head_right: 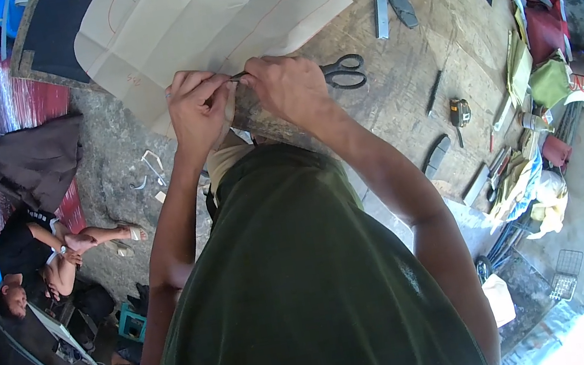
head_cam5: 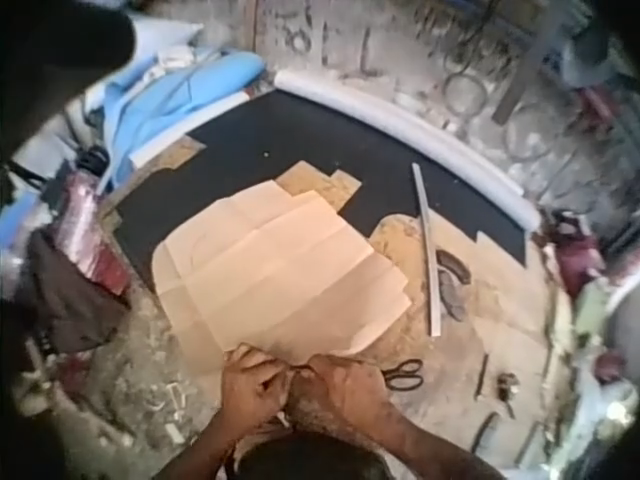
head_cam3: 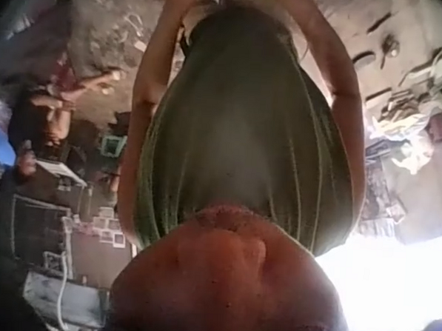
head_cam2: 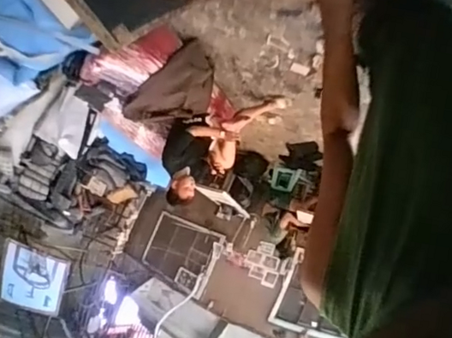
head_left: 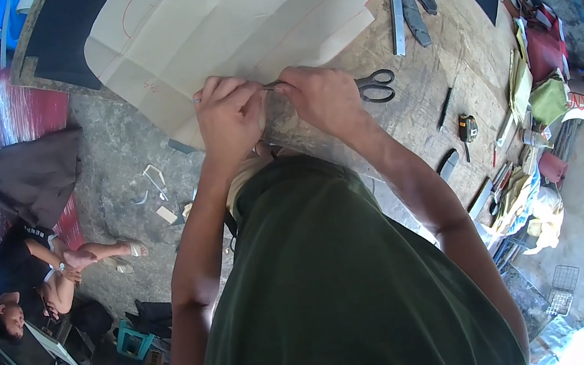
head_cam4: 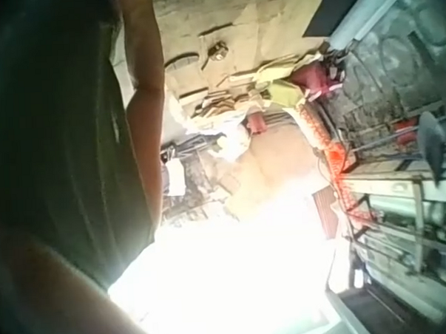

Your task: Marking and prepping fabric patterns for furniture reupholstery using a template and ruler.

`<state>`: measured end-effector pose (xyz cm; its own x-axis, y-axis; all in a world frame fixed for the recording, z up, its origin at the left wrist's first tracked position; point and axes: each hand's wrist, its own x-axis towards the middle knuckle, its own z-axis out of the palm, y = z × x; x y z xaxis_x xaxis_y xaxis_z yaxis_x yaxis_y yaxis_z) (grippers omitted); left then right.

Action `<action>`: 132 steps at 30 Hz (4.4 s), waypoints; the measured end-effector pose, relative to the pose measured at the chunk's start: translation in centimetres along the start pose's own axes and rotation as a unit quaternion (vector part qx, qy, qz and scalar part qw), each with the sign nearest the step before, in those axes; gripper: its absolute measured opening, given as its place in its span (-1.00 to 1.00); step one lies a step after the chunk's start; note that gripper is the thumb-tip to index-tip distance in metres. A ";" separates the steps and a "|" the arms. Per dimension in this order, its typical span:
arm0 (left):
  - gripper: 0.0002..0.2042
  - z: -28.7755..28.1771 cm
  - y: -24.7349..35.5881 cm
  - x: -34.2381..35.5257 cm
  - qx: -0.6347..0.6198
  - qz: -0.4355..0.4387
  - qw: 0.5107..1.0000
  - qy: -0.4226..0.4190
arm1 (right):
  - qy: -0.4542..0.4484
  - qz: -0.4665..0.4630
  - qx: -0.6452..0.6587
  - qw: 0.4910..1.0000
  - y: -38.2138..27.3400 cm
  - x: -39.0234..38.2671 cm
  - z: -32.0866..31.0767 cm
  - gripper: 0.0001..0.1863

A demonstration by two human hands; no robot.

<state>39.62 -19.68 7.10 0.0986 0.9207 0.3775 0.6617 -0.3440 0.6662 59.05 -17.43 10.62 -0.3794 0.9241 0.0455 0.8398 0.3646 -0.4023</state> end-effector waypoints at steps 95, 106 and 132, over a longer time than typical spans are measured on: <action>-0.82 3.1 3.7 5.9 -0.013 0.194 0.980 -0.044 | 0.184 0.199 0.127 0.954 1.8 -4.7 -5.8 -0.78; -0.74 3.2 5.5 7.1 -0.028 0.204 0.976 -0.075 | 0.080 0.224 0.019 0.971 1.8 -4.3 -6.9 -0.81; -0.90 3.7 6.7 10.2 -0.135 0.080 0.975 -0.159 | 0.096 0.271 0.321 0.902 5.0 -3.5 -7.2 -0.87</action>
<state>47.79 -11.96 13.05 0.4384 0.8474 0.2995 0.4042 -0.4835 0.7764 67.32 -18.00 15.06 0.1451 0.9721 -0.1844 0.4600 -0.2313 -0.8572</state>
